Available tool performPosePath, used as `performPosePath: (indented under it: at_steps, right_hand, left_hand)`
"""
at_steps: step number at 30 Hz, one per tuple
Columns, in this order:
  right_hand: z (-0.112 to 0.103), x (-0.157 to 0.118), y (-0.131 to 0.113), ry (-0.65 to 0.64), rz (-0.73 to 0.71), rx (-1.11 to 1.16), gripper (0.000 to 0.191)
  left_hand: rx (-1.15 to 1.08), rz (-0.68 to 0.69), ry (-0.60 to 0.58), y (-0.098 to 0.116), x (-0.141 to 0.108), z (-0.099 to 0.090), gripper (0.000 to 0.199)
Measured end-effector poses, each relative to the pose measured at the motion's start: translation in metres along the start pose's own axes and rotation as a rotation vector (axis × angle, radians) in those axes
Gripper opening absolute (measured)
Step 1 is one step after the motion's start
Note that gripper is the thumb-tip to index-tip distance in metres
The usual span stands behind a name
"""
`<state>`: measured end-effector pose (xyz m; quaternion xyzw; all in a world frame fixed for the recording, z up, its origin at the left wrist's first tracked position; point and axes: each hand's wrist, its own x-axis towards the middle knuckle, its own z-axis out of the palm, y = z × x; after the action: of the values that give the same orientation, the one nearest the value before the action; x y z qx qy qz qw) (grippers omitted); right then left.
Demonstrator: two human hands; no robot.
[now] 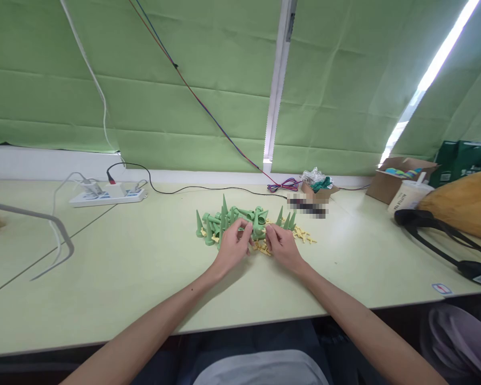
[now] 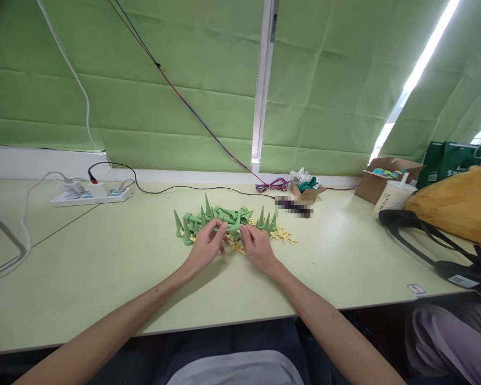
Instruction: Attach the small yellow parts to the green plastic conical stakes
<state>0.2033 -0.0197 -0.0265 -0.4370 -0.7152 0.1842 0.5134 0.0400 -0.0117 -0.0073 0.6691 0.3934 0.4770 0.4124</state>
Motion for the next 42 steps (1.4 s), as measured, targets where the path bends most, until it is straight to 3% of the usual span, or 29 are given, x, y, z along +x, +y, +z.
performPosePath:
  at_steps: [6, 18, 42]
  right_hand:
    - [-0.002, -0.001, 0.0, -0.038, -0.034, 0.028, 0.043]
    - [-0.001, 0.0, 0.003, -0.055, -0.037, 0.044, 0.039]
    - [-0.003, -0.001, 0.006, -0.087, -0.022, 0.08, 0.034]
  left_hand:
    - [-0.002, -0.128, -0.132, -0.004, 0.003, -0.001, 0.055]
    - [-0.095, -0.162, -0.256, 0.001, 0.003, -0.001, 0.05]
    - [-0.046, -0.108, -0.269, 0.006, 0.002, -0.004, 0.041]
